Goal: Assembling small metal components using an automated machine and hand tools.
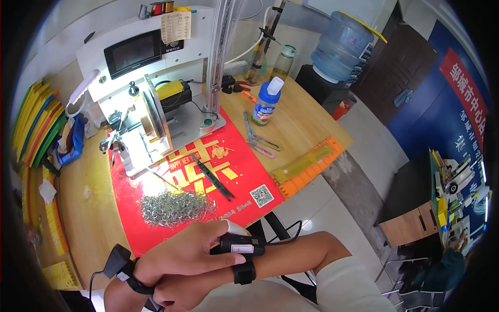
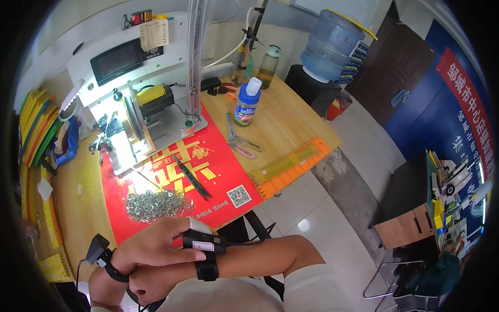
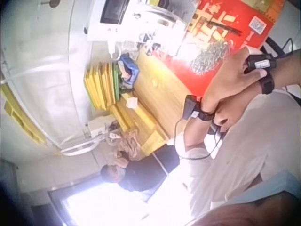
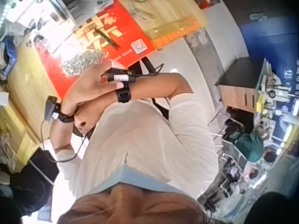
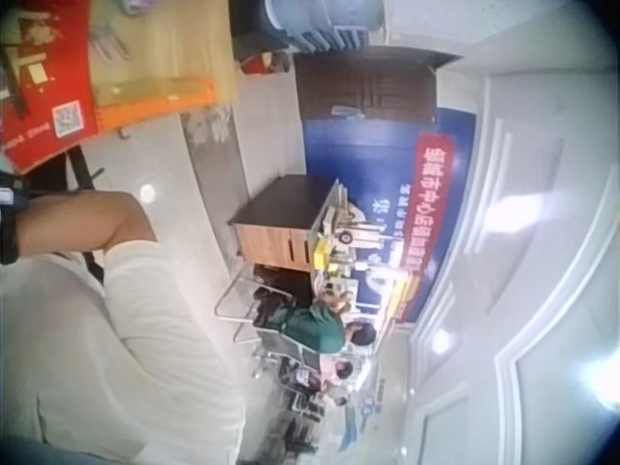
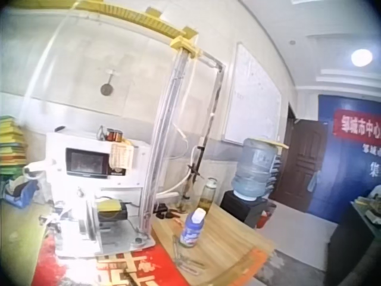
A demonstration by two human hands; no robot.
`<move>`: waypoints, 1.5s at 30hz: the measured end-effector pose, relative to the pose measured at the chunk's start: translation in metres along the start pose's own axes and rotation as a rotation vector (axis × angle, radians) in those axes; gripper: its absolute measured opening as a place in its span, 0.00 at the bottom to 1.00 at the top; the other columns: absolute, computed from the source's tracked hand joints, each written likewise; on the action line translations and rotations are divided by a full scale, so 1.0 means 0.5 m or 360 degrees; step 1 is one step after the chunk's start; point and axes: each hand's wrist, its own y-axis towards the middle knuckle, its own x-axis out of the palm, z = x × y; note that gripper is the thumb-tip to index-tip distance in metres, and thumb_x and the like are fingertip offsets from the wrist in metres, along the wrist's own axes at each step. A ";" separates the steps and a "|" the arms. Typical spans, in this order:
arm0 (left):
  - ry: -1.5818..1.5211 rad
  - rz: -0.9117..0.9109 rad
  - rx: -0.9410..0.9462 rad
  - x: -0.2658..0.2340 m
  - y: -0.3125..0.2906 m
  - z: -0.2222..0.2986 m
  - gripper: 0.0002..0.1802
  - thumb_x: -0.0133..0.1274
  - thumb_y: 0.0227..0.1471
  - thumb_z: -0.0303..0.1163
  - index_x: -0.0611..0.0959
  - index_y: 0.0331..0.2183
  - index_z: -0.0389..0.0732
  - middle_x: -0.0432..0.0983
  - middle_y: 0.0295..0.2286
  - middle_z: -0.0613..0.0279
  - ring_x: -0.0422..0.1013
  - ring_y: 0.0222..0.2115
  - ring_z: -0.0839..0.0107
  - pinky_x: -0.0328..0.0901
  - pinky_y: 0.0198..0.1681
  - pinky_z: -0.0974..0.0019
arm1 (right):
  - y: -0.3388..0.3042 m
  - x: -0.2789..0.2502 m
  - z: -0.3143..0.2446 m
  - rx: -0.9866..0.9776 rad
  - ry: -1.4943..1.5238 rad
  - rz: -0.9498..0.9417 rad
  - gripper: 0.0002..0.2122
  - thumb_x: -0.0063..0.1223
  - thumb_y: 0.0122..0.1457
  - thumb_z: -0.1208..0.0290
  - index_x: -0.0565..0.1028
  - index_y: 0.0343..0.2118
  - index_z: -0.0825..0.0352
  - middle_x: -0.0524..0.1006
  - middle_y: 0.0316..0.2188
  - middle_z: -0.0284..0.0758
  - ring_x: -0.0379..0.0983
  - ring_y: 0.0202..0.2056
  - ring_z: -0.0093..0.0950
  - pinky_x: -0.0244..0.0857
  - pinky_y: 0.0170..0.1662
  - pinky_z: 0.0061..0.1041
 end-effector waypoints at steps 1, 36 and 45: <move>-0.0010 0.0047 0.0108 0.008 0.001 -0.013 0.26 0.67 0.54 0.43 0.80 0.47 0.34 0.74 0.27 0.59 0.69 0.27 0.71 0.64 0.32 0.67 | 0.002 0.013 0.008 -0.0009 -0.0140 -0.0005 0.11 0.55 0.58 0.66 0.78 0.28 0.70 0.79 0.24 0.38 0.77 0.28 0.34 0.68 0.34 0.34; 0.0186 0.0561 0.0631 -0.006 -0.030 -0.054 0.22 0.71 0.47 0.31 0.82 0.42 0.32 0.79 0.34 0.50 0.78 0.33 0.56 0.70 0.33 0.61 | -0.074 -0.008 0.086 0.0287 -0.0494 0.0334 0.28 0.60 0.63 0.57 0.67 0.61 0.67 0.73 0.56 0.41 0.75 0.53 0.33 0.70 0.54 0.34; 0.0084 0.0369 0.0328 0.003 -0.022 -0.024 0.28 0.74 0.42 0.34 0.83 0.44 0.33 0.81 0.40 0.50 0.79 0.39 0.50 0.70 0.44 0.57 | -0.101 0.003 0.106 -0.0598 -0.1902 0.0595 0.17 0.47 0.69 0.55 0.74 0.51 0.62 0.77 0.46 0.38 0.77 0.44 0.30 0.72 0.49 0.35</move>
